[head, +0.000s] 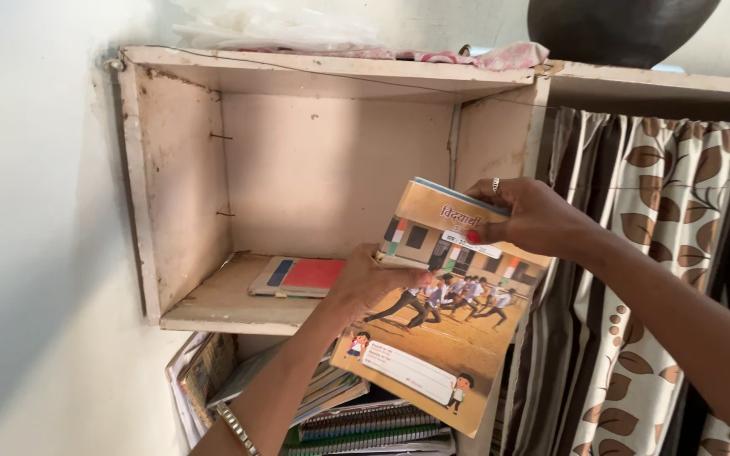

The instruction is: The person removes books and papers from a wall-mounted shelf, wipes the shelf interior with an orange cloth, and wipes the covers of several books before placing them on a bed.

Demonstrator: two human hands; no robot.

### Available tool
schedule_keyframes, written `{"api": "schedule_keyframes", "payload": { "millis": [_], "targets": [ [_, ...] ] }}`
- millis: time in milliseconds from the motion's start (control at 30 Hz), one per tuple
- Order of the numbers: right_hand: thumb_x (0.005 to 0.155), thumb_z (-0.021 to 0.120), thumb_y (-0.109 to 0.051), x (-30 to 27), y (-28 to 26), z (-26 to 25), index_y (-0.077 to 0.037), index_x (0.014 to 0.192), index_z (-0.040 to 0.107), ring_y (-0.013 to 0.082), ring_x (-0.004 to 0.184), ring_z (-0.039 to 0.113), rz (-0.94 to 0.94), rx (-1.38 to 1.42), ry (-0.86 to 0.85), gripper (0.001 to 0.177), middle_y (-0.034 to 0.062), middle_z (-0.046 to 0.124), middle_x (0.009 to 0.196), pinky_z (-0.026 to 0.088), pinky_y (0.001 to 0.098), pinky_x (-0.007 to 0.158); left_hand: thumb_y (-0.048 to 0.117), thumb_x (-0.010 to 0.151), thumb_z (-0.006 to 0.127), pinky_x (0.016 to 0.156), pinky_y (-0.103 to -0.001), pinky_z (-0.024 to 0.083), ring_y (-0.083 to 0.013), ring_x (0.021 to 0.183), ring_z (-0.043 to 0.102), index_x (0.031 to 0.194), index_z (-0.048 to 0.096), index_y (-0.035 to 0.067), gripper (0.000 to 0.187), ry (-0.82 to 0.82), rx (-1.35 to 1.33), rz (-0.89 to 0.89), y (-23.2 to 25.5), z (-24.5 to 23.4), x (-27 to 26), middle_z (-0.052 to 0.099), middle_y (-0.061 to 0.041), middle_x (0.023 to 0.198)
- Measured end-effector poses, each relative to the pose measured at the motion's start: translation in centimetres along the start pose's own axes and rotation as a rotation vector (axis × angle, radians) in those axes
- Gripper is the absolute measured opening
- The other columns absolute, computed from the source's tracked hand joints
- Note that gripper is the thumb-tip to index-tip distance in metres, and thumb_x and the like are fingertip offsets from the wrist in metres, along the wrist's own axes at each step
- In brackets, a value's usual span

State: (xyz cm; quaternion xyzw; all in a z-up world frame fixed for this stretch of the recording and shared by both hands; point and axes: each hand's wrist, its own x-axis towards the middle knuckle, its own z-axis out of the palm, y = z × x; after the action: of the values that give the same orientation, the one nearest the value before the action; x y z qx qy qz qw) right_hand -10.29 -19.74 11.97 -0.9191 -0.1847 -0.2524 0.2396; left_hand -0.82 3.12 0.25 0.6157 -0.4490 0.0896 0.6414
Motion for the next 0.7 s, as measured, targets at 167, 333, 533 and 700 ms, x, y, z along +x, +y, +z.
{"api": "schedule_keyframes", "payload": {
  "millis": [167, 333, 533, 700],
  "targets": [
    [0.083, 0.077, -0.039, 3.1, 2.6, 3.3, -0.006, 0.129, 0.067, 0.0222, 0.110, 0.073, 0.107, -0.128, 0.118, 0.057, 0.0113, 0.077, 0.116, 0.056, 0.0403, 0.096, 0.017, 0.063, 0.090, 0.102, -0.037, 0.052, -0.0296, 0.108, 0.073, 0.126, 0.058, 0.010, 0.071, 0.368, 0.143, -0.187, -1.1, -1.7, -1.6, 0.070, -0.016, 0.119],
    [0.086, 0.076, -0.046, 5.1, 7.2, 8.0, -0.009, 0.135, 0.063, 0.0255, 0.117, 0.068, 0.211, -0.239, 0.056, 0.063, 0.0125, 0.072, 0.126, 0.053, 0.0403, 0.101, 0.025, 0.073, 0.092, 0.106, -0.044, 0.047, -0.0335, 0.114, 0.063, 0.104, 0.072, -0.006, 0.048, 0.727, 0.108, -0.680, -4.2, -6.7, -2.5, 0.066, -0.023, 0.117],
    [0.084, 0.076, -0.044, 7.8, 12.3, 14.3, -0.009, 0.134, 0.063, 0.0261, 0.122, 0.066, 0.246, -0.238, -0.092, 0.062, 0.0115, 0.068, 0.132, 0.051, 0.0391, 0.104, 0.011, 0.073, 0.083, 0.067, -0.045, 0.060, -0.0332, 0.073, 0.072, 0.093, 0.071, -0.014, 0.034, 0.915, -0.134, -0.602, -8.7, -14.6, -5.0, 0.075, -0.023, 0.090],
    [0.082, 0.080, -0.040, 10.2, 13.8, 20.0, -0.007, 0.134, 0.063, 0.0279, 0.118, 0.070, 0.203, -0.267, -0.142, 0.064, 0.0147, 0.071, 0.127, 0.054, 0.0368, 0.103, 0.010, 0.076, 0.078, 0.062, -0.049, 0.061, -0.0344, 0.070, 0.072, 0.093, 0.067, -0.014, 0.032, 0.940, -0.188, -0.699, -9.6, -17.6, -7.4, 0.074, -0.025, 0.090]
  ]
}}
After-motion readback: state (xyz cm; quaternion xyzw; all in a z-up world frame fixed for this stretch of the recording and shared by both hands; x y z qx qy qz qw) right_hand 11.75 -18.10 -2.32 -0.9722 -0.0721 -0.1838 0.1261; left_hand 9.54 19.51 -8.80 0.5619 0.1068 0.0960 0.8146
